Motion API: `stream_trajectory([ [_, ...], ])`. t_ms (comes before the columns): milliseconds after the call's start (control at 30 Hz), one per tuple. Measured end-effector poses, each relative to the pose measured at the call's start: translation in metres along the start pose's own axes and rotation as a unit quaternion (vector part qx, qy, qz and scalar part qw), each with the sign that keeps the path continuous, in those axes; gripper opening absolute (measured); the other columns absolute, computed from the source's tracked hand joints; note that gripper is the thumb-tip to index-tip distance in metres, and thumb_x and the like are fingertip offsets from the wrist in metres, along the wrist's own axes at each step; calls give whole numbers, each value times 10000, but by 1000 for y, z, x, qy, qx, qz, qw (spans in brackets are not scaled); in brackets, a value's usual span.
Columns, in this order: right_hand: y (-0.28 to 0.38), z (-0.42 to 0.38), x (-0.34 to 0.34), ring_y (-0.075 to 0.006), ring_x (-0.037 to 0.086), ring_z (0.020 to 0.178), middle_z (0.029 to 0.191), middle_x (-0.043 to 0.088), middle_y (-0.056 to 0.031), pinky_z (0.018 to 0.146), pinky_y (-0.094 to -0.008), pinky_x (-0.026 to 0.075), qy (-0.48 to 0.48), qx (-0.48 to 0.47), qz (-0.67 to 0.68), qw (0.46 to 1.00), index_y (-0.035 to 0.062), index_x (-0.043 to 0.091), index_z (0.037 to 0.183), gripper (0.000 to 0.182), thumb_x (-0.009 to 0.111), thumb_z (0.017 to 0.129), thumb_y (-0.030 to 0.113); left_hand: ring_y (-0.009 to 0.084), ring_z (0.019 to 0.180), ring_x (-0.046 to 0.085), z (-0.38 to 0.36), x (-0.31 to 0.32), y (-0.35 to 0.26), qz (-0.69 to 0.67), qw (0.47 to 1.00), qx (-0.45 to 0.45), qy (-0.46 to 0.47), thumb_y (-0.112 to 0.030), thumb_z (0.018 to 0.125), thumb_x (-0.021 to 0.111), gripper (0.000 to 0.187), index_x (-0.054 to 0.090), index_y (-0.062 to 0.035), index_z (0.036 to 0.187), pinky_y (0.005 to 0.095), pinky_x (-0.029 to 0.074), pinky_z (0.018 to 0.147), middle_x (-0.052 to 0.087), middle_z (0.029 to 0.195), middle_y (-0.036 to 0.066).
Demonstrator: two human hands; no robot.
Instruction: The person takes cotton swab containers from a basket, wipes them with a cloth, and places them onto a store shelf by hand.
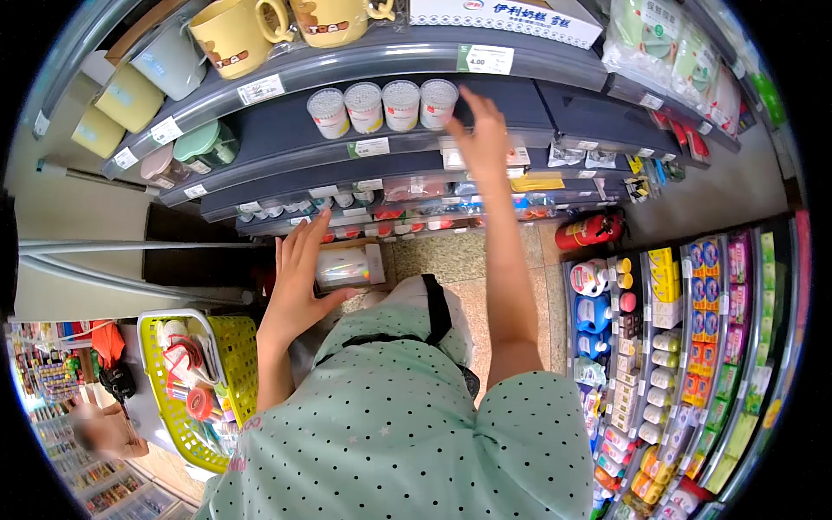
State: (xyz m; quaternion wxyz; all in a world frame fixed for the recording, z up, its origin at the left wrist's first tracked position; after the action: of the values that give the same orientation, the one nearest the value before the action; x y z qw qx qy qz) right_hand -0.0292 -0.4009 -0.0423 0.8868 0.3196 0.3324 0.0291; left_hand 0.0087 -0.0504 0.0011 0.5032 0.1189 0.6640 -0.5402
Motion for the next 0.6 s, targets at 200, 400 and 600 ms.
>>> stream_trajectory([
  [200, 109, -61, 14, -363, 595, 1134, 1221, 653, -168, 997, -448, 450, 38, 14, 192, 981, 62, 640, 1272, 439, 743, 876, 222, 420, 1424, 331, 1, 4, -3, 15, 1000, 5, 2, -187, 683, 873, 1058, 302, -89, 1567, 553, 209, 1195, 413, 1536, 138],
  [400, 161, -85, 22, -285, 640, 1120, 1201, 683, -136, 957, -363, 485, 112, -12, 286, 952, 44, 668, 1236, 360, 725, 889, 121, 415, 1411, 337, -6, 5, 0, 1, 1000, 10, -15, -203, 691, 873, 1012, 333, -51, 1533, 558, 248, 1167, 408, 1525, 160],
  [600, 188, -102, 28, -282, 657, 1022, 1102, 695, -130, 861, -364, 515, 129, -3, 338, 932, 44, 695, 1166, 267, 693, 911, 124, 411, 1385, 365, -24, 1, 4, 16, 999, -4, -29, -190, 688, 871, 964, 381, -11, 1498, 507, 298, 1146, 428, 1499, 196],
])
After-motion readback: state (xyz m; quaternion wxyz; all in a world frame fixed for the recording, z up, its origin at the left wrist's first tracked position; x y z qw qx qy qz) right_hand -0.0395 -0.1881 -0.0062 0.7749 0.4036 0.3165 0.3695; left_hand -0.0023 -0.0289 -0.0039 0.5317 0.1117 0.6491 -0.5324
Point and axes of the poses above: each hand's wrist, its own z-axis towards the middle knuckle, its own x-axis out of the palm, y = z × x, the point moved 2 cm from there along z, towards the middle knuckle
